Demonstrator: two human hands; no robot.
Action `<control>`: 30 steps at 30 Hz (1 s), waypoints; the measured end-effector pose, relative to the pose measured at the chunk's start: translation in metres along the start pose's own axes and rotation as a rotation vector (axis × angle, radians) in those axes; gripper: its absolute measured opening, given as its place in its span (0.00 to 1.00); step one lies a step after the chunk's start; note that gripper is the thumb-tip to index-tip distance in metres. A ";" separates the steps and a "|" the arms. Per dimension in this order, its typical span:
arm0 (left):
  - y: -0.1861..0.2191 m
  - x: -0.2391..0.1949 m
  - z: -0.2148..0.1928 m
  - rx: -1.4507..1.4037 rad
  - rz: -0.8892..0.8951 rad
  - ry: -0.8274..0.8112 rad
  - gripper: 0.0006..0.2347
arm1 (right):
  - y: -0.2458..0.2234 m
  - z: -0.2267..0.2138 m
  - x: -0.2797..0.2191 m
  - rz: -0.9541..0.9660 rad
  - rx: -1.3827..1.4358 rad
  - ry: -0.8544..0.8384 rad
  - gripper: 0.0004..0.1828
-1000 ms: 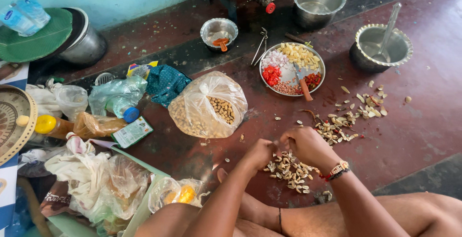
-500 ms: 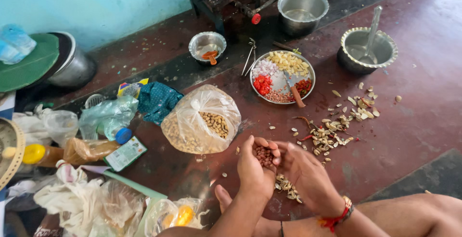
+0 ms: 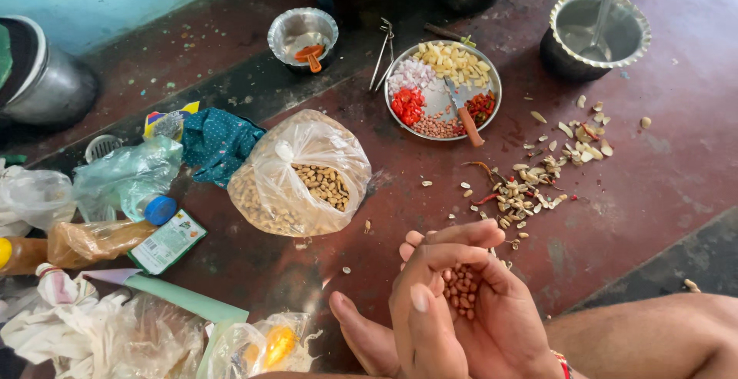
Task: The person peels roasted peanuts by hand, removing the husks and placing the kernels onto the floor next to other prepared ingredients.
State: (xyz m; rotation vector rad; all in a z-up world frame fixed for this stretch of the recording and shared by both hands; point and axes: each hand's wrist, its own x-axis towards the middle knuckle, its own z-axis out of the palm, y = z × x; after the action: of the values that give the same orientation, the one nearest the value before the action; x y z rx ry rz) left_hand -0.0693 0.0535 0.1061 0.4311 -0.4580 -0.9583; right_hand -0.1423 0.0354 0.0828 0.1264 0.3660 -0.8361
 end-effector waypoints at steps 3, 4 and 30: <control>-0.001 0.001 0.004 0.034 0.022 -0.044 0.31 | 0.000 0.008 0.001 0.000 0.029 -0.183 0.25; -0.004 0.001 0.006 0.045 0.037 -0.050 0.31 | 0.000 0.008 0.001 -0.008 0.044 -0.268 0.23; 0.025 0.102 -0.095 0.778 -0.052 0.200 0.25 | -0.199 -0.090 0.259 -0.246 -0.630 0.427 0.11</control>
State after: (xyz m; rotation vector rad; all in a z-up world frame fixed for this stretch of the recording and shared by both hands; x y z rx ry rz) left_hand 0.0501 -0.0066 0.0596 1.2344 -0.6313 -0.7484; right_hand -0.1563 -0.2563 -0.0892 -0.3398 1.0454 -0.8972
